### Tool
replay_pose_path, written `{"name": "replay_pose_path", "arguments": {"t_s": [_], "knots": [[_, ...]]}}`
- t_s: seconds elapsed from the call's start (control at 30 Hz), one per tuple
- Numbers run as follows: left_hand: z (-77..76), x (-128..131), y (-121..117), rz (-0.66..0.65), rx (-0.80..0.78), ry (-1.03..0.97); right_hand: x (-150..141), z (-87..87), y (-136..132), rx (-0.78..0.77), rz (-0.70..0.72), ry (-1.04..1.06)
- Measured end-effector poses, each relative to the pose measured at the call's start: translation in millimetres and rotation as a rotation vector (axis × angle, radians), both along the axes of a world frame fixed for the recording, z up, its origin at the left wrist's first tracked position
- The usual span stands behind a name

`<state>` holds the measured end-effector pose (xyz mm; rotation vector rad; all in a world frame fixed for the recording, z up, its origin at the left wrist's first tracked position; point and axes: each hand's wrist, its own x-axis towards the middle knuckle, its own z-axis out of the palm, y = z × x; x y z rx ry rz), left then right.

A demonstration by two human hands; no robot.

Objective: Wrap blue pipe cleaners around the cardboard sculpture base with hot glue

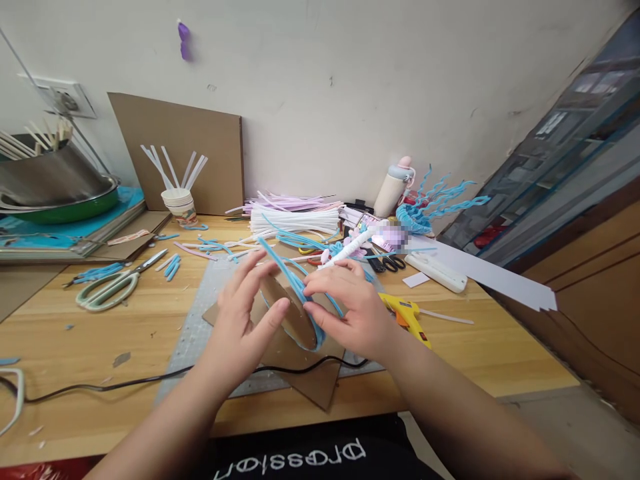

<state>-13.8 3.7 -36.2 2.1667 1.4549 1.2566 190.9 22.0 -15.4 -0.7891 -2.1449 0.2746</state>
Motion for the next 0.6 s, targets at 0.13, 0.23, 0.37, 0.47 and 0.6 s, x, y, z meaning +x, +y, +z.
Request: {"name": "replay_pose_path", "arguments": {"t_s": [0.13,0.23,0.37,0.47,0.6], "knots": [[9.0,2.5,2.9,-0.058,-0.051,0.104,1.1,9.2,8.8,-0.162,0.055,0.009],[14.3,7.4,0.6,-0.039,-0.073,0.126,0.9,20.3,16.8,-0.327,0.145,0.017],[19.0,13.4,-2.7,-0.002,-0.149,0.103,-0.8,33.0,24.1,-0.5,0.203,-0.003],[22.0,16.3,-4.8,0.023,-0.187,0.093,-3.4,38.9,26.5,-0.592,0.198,-0.035],[23.9,18.5,-7.0,0.043,-0.194,0.093,-7.4,43.2,27.6,-0.671,0.207,-0.035]]}}
